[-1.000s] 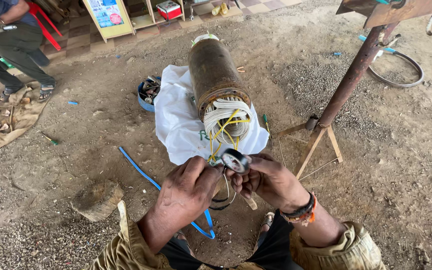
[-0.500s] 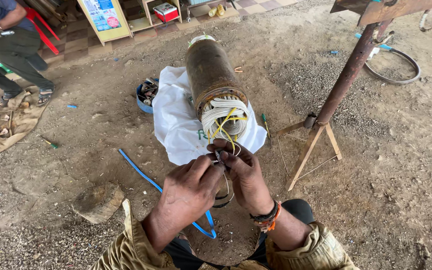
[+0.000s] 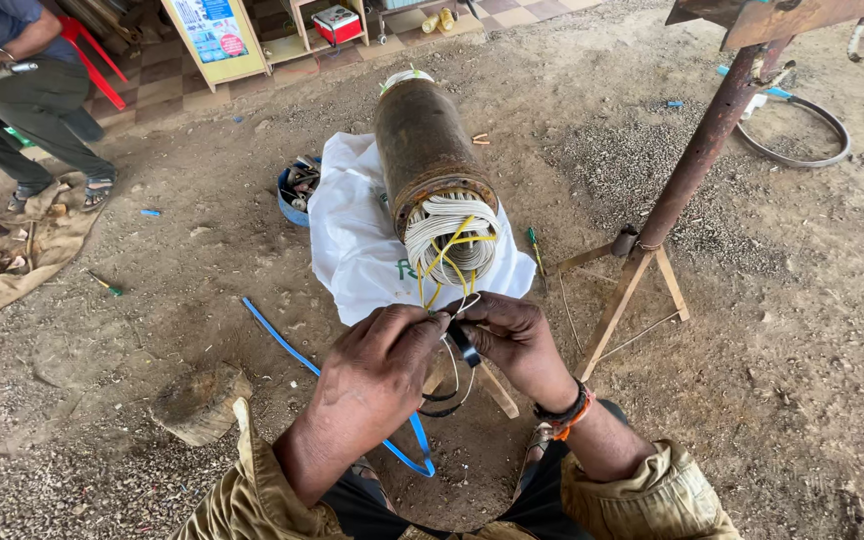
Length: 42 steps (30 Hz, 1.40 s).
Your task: The person wraps black electrical tape around a bundle of wires connected to a cylindrical object. They repeatedly pull, wrap, and press the tape to secure the wires.
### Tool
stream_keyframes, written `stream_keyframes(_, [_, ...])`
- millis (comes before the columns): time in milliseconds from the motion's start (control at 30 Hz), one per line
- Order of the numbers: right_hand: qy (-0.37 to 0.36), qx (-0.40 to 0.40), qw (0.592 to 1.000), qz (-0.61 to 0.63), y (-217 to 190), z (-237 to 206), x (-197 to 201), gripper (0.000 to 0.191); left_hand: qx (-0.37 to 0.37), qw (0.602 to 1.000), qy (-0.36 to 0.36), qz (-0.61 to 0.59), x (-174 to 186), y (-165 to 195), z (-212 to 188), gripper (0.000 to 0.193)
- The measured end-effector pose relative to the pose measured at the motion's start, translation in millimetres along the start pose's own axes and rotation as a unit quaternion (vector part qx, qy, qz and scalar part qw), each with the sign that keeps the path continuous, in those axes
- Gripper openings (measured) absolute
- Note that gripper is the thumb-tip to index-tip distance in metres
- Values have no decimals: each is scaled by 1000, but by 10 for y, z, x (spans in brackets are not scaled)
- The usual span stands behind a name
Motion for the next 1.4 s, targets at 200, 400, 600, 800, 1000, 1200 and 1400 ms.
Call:
stream_keyframes(200, [-43,-75,993,86,84,9,136,17,6,999,-44,-3,-79,-53,-14,24])
stream_keyframes(400, [-18,-179,962,205,-24,-29,164,21,-48,995,-66,64,-201,-101,-67,22])
stream_keyframes(600, [-11,-265,913,309,-215,-5,134,24,-40,995,-67,55,-210,-111,-99,18])
stream_keyframes(800, [-31,-295,867,400,-285,0,139,32,-30,998,-39,28,-216,-112,-110,17])
stream_keyframes(1000, [-24,-284,869,405,-262,-78,129,33,-9,1000,-19,6,-230,-109,-142,17])
stream_keyframes(1200, [44,-210,912,349,-205,-9,-155,32,-15,1000,-22,5,-243,-60,-130,17])
stream_keyframes(1400, [94,-173,920,339,-281,123,-406,52,0,1000,-5,-25,-210,-44,-73,30])
Point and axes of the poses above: each hand's wrist, its own z-axis towards the middle knuckle, its own x-axis out of the back of the hand, y = z × x, the point moved 1 cm from there along z, towards the middle knuckle
